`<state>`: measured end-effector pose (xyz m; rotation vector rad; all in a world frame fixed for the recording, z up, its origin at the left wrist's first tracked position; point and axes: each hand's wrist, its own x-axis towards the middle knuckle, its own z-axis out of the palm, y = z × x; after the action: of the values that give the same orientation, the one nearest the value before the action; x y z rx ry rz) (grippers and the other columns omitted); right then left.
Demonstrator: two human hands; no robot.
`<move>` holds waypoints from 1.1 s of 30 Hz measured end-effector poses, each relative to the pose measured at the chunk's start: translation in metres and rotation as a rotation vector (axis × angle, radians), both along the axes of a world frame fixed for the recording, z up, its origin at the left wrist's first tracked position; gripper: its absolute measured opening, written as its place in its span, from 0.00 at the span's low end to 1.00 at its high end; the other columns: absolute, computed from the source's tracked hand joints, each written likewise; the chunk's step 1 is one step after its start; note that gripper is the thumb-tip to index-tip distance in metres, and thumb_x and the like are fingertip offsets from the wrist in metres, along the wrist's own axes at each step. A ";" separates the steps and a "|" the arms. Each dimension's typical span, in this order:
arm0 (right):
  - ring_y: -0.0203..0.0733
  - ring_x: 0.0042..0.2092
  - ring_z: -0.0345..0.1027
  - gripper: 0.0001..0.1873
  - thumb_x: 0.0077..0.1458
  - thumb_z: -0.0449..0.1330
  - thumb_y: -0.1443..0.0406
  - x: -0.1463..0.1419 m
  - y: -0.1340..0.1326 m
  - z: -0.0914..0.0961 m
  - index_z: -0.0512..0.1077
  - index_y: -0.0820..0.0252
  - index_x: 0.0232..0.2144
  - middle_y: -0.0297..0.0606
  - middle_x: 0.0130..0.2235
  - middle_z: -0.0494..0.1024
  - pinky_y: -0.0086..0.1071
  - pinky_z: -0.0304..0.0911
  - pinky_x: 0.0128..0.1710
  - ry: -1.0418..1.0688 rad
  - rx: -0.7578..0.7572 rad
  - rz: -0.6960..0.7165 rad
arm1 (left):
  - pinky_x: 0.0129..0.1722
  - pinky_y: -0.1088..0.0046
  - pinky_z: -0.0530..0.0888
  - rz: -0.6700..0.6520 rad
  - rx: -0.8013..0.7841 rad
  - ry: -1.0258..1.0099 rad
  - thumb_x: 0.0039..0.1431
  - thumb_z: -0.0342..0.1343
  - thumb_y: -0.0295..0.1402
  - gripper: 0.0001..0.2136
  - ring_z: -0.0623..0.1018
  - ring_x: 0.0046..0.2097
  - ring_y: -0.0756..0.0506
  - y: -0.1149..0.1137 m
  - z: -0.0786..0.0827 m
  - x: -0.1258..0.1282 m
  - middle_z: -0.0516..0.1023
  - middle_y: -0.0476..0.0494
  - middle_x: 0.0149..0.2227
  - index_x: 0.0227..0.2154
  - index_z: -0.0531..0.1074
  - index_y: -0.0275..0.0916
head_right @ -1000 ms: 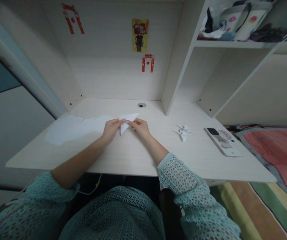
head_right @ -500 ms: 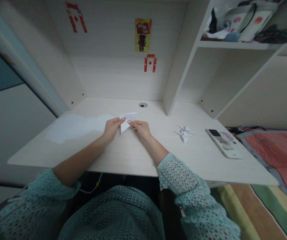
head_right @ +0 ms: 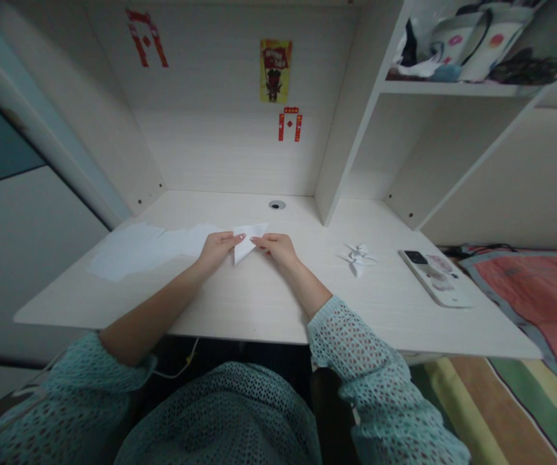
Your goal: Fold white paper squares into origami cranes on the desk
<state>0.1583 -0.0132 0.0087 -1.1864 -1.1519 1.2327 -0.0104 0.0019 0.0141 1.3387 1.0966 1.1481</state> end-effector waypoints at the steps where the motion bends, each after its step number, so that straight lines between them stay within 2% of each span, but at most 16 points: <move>1: 0.32 0.24 0.58 0.17 0.31 0.69 0.54 0.001 0.000 0.001 0.74 0.62 0.18 0.33 0.20 0.71 0.30 0.49 0.25 -0.008 0.003 0.002 | 0.28 0.75 0.65 0.001 -0.002 0.009 0.37 0.66 0.46 0.18 0.74 0.30 0.47 0.000 0.001 0.000 0.79 0.41 0.28 0.23 0.76 0.35; 7: 0.31 0.24 0.57 0.20 0.28 0.70 0.52 0.002 0.003 -0.002 0.72 0.63 0.16 0.33 0.20 0.70 0.30 0.49 0.25 0.010 -0.020 -0.004 | 0.27 0.75 0.64 -0.003 0.035 -0.014 0.39 0.65 0.46 0.17 0.73 0.28 0.48 -0.004 0.003 0.001 0.77 0.44 0.26 0.23 0.75 0.34; 10: 0.31 0.23 0.55 0.21 0.29 0.70 0.52 0.001 0.003 -0.003 0.71 0.62 0.16 0.32 0.19 0.69 0.29 0.48 0.25 0.021 -0.016 -0.017 | 0.26 0.76 0.63 -0.025 0.029 -0.032 0.41 0.64 0.47 0.18 0.72 0.27 0.49 -0.005 0.001 0.003 0.77 0.45 0.27 0.26 0.75 0.34; 13: 0.31 0.23 0.55 0.20 0.30 0.69 0.51 0.000 0.001 -0.002 0.70 0.62 0.15 0.30 0.19 0.67 0.29 0.49 0.25 0.036 0.008 -0.054 | 0.24 0.77 0.62 -0.054 0.008 0.033 0.40 0.64 0.47 0.20 0.72 0.26 0.50 -0.004 -0.002 0.004 0.76 0.45 0.25 0.29 0.76 0.34; 17: 0.31 0.23 0.55 0.20 0.31 0.69 0.51 -0.002 -0.001 0.000 0.69 0.61 0.14 0.30 0.19 0.66 0.29 0.49 0.25 0.033 0.014 -0.083 | 0.22 0.76 0.61 -0.080 -0.013 0.113 0.38 0.64 0.48 0.20 0.72 0.25 0.48 0.000 -0.009 0.003 0.76 0.45 0.22 0.27 0.77 0.34; 22: 0.32 0.23 0.56 0.20 0.32 0.69 0.51 0.003 0.002 0.001 0.71 0.61 0.15 0.32 0.19 0.68 0.29 0.49 0.23 0.007 0.014 -0.064 | 0.23 0.76 0.62 -0.142 -0.058 0.131 0.39 0.64 0.48 0.20 0.72 0.25 0.48 0.008 -0.014 0.000 0.78 0.41 0.25 0.27 0.77 0.33; 33: 0.33 0.25 0.60 0.21 0.32 0.67 0.48 0.027 0.015 0.000 0.73 0.60 0.19 0.35 0.22 0.72 0.28 0.53 0.24 -0.031 0.096 -0.123 | 0.21 0.77 0.56 -0.172 -0.044 0.241 0.43 0.63 0.43 0.15 0.66 0.21 0.52 -0.002 0.003 -0.001 0.77 0.42 0.22 0.23 0.77 0.32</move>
<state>0.1858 0.0013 0.0087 -1.1896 -1.1310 1.0583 -0.0116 -0.0001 0.0170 1.5332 1.1455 0.8486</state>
